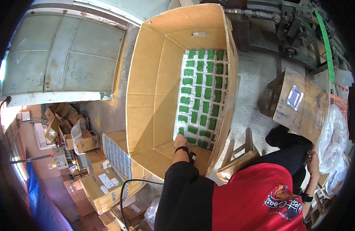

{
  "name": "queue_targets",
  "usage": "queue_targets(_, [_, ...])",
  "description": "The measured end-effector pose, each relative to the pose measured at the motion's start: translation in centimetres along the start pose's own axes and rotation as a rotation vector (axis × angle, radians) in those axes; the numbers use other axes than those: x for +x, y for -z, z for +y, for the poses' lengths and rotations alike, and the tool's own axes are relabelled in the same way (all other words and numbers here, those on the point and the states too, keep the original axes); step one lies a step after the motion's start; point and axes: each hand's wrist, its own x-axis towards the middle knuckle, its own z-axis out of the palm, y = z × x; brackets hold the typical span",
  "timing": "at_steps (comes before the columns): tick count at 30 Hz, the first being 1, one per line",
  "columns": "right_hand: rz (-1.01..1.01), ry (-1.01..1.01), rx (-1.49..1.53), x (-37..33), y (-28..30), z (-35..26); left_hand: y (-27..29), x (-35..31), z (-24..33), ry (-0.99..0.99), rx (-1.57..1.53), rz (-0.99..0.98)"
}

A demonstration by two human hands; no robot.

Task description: The person manually scoops small yellow items from a pile on a table into clear plastic bags and places them into a cardboard box. Later, the person uses a machine to dispense green rectangular items into plastic bags and places them into another box.

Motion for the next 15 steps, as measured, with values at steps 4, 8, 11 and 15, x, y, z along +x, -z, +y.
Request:
queue_targets(4, [0.048,0.017,-0.007,-0.7,-0.9,-0.4,-0.4,0.5,-0.2,-0.032,0.062,0.025])
queue_targets(8, [0.114,0.096,-0.079,-2.1,-2.5,-2.2,-0.7,3.3,-2.4,-0.156,0.077,0.143])
queue_targets(11, [0.100,-0.001,-0.043,-3.4,-4.6,-4.9,2.8,3.4,-3.1,-0.295,-0.057,0.232])
queue_targets(15, [-0.009,-0.079,-0.256,-3.2,-6.9,-8.1,5.8,4.4,-0.5,-0.507,-0.222,0.403])
